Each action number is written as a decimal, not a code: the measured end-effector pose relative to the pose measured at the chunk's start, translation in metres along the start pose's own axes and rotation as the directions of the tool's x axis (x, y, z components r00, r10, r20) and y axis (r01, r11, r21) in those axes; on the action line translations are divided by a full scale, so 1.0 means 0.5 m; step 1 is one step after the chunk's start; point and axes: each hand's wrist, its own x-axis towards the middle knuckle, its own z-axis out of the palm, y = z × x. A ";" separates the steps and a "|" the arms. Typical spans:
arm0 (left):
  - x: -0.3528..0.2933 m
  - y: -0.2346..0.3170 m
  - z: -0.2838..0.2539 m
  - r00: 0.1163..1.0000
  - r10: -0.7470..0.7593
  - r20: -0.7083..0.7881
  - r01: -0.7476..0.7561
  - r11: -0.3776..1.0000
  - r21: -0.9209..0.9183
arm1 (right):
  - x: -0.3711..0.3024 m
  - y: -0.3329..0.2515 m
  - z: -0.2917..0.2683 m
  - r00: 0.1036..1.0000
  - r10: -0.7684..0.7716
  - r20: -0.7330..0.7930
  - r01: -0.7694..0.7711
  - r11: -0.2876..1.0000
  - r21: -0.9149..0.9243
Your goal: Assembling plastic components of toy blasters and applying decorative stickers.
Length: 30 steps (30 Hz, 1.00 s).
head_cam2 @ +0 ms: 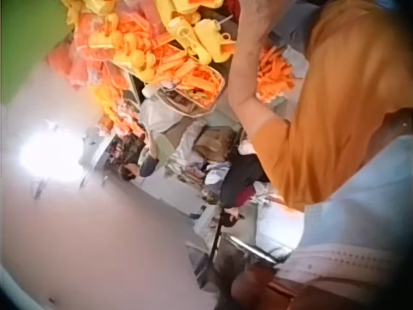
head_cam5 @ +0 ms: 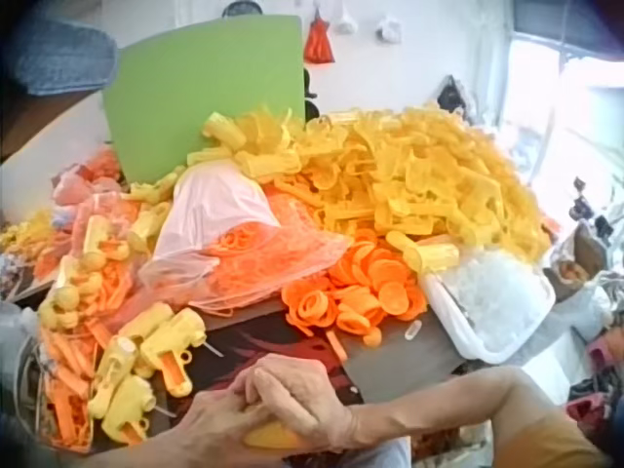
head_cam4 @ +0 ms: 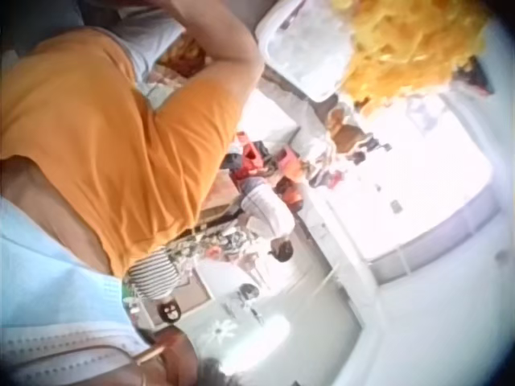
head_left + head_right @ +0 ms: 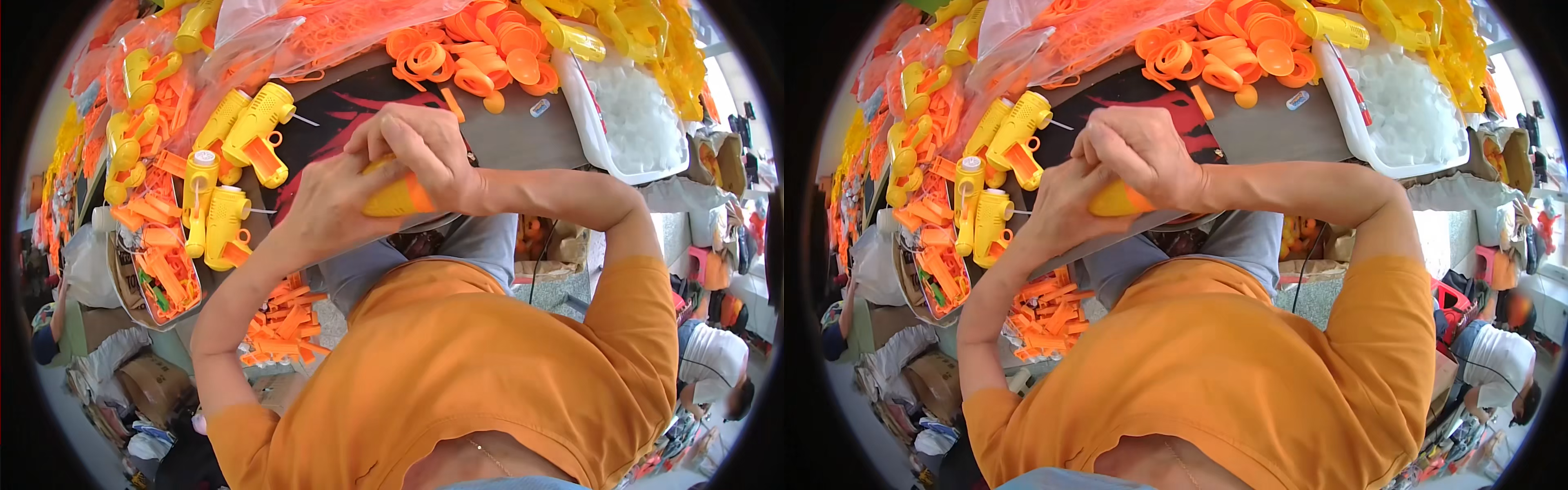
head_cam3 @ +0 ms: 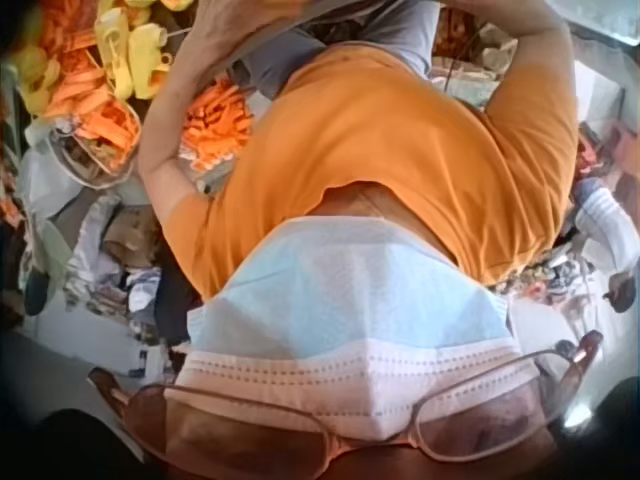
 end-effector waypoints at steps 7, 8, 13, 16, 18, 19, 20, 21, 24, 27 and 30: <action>-0.037 -0.013 0.017 0.907 -0.179 -0.380 -0.096 0.792 -0.603 | 0.012 0.058 -0.124 0.998 -0.067 -0.016 0.038 0.723 -0.690; -0.057 -0.013 0.017 0.894 -0.297 -0.335 -0.107 0.585 -0.804 | -0.013 0.068 -0.168 0.998 -0.065 -0.018 0.034 0.719 -0.695; -0.144 -0.076 0.067 0.815 -0.566 -0.121 -0.106 0.060 -0.993 | -0.063 0.130 -0.244 0.876 0.085 0.476 0.461 0.146 -0.875; -0.127 -0.041 0.085 0.919 -0.359 -0.160 -0.341 -0.525 -0.780 | -0.066 0.123 -0.268 0.846 0.130 0.518 0.505 0.121 -0.855; -0.120 -0.034 0.094 0.917 -0.355 -0.179 -0.361 -0.552 -0.752 | -0.063 0.125 -0.270 0.831 0.063 0.553 0.544 0.115 -0.831; -0.115 -0.035 0.098 0.920 -0.340 -0.196 -0.370 -0.583 -0.724 | -0.063 0.124 -0.271 0.827 0.057 0.559 0.551 0.116 -0.827; -0.106 -0.040 0.103 0.921 -0.327 -0.213 -0.366 -0.539 -0.759 | -0.066 0.122 -0.272 0.859 0.070 0.507 0.491 0.170 -0.854; -0.089 -0.038 0.101 0.915 -0.334 -0.227 -0.381 -0.528 -0.759 | -0.068 0.119 -0.271 0.888 0.087 0.452 0.425 0.221 -0.878; -0.033 -0.001 0.071 0.786 -0.592 -0.179 -0.391 -0.252 -0.885 | -0.078 0.089 -0.226 0.997 -0.067 -0.032 0.009 0.539 -0.842; 0.021 -0.020 0.104 0.692 -0.637 -0.340 -0.465 -0.034 -0.885 | -0.065 0.003 -0.086 0.951 -0.110 -0.290 -0.110 0.756 -0.645; 0.071 0.007 0.111 0.546 -0.674 -0.498 -0.461 0.255 -0.850 | -0.066 -0.034 0.019 0.900 -0.268 -0.343 -0.065 0.696 -0.715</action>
